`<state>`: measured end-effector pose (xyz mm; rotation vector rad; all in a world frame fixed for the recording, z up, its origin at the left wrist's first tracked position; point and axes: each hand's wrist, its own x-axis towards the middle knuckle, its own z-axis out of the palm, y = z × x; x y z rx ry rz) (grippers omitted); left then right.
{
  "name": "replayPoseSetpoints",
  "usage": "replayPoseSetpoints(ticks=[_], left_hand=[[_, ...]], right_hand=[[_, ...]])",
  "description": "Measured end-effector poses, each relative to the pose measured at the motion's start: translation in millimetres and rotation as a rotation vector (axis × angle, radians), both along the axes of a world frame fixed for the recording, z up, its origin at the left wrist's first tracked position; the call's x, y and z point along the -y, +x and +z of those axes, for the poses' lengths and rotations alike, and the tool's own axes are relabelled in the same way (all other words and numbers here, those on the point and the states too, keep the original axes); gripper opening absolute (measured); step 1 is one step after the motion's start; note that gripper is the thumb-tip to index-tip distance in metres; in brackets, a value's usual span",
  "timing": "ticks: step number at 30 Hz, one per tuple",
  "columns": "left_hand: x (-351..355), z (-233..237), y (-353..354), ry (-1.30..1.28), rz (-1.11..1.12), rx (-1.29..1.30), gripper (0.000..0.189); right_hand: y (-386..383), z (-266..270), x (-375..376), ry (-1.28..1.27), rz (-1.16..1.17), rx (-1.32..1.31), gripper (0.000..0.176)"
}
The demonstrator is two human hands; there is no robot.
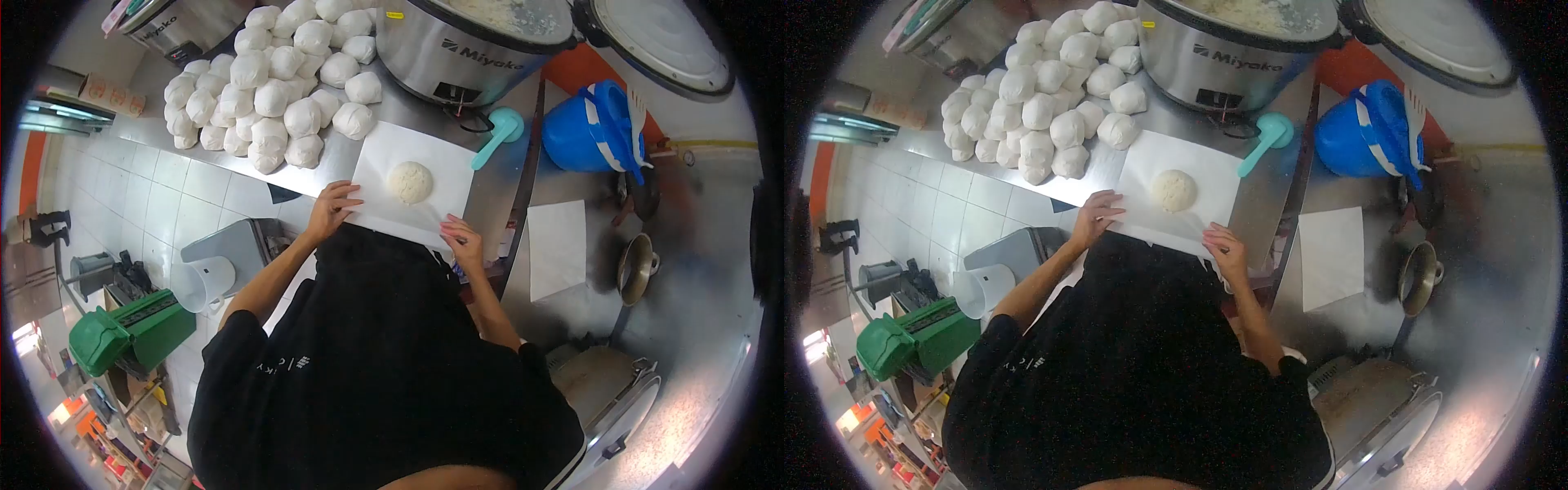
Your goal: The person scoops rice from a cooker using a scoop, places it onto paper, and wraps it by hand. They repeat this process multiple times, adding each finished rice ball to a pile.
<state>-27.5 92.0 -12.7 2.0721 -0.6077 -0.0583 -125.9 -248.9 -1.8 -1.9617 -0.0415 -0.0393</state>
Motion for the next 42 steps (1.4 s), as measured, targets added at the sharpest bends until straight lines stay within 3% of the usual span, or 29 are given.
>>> replayPoseSetpoints(ticks=[2,5,8,12,14,15,17,18,19,21,24,27,30,33,34,37,39,42], left_hand=[[7.4,-1.9,11.4,-0.152,0.086,-0.074,0.014],[30.1,7.8,42.5,-0.212,0.355,-0.623,0.025],[43.9,-13.9,61.2,-0.046,0.429,-0.51,0.035],[56.3,20.8,64.4,0.098,0.596,-0.595,0.035],[57.5,30.3,67.2,0.122,0.612,-0.695,0.031],[59.2,23.0,64.1,0.114,0.638,-0.412,0.032],[64.3,2.9,46.7,0.118,0.681,0.159,0.037],[70.1,3.2,29.4,0.23,0.451,0.064,0.049],[77.0,9.9,18.0,0.151,0.17,0.2,0.046],[88.1,14.2,6.7,0.184,-0.076,0.353,0.045],[96.9,25.0,30.5,0.251,0.177,0.255,0.042],[106.8,1.5,90.3,0.179,0.054,0.195,0.046],[117.4,-17.7,139.9,0.408,-0.116,0.44,0.043],[115.5,-6.9,172.1,0.522,-0.367,0.376,0.044],[115.0,10.6,175.7,0.538,-0.417,0.244,0.035],[98.5,37.4,174.9,0.392,-0.528,0.278,0.023],[83.1,56.1,164.5,0.367,-0.478,0.2,0.018],[57.6,55.6,133.2,0.347,-0.221,0.17,0.015]], right_hand=[[13.3,-3.1,0.0,0.201,-0.126,-0.08,0.01],[44.0,-17.2,14.8,0.474,-0.244,-0.321,0.017],[60.0,-18.9,26.4,0.715,-0.261,-0.554,0.026],[66.4,-35.0,35.0,0.805,-0.246,-0.758,0.029],[68.2,-29.2,37.7,0.544,-0.296,-0.833,0.033],[73.4,-26.8,38.8,0.41,-0.318,-0.861,0.034],[93.8,-2.7,24.1,-0.169,-0.256,-0.428,0.036],[100.1,4.0,15.3,-0.433,-0.22,-0.201,0.036],[108.9,0.0,10.1,-0.59,-0.19,-0.009,0.034],[133.0,-8.0,1.8,-0.89,-0.133,0.389,0.031],[138.5,-30.9,6.6,-0.879,-0.082,0.281,0.026],[135.4,-24.3,5.3,-0.819,-0.044,0.272,0.014],[133.5,-14.9,0.0,-0.749,-0.11,0.406,0.009],[131.9,-6.1,0.5,-0.79,-0.055,0.479,0.026],[133.6,1.1,1.9,-0.768,-0.034,0.431,0.031],[137.2,13.7,8.2,-0.624,0.017,0.183,0.043],[146.4,17.2,19.1,-0.432,0.042,-0.102,0.051],[144.0,46.4,19.9,-0.458,0.289,-0.231,0.054]])
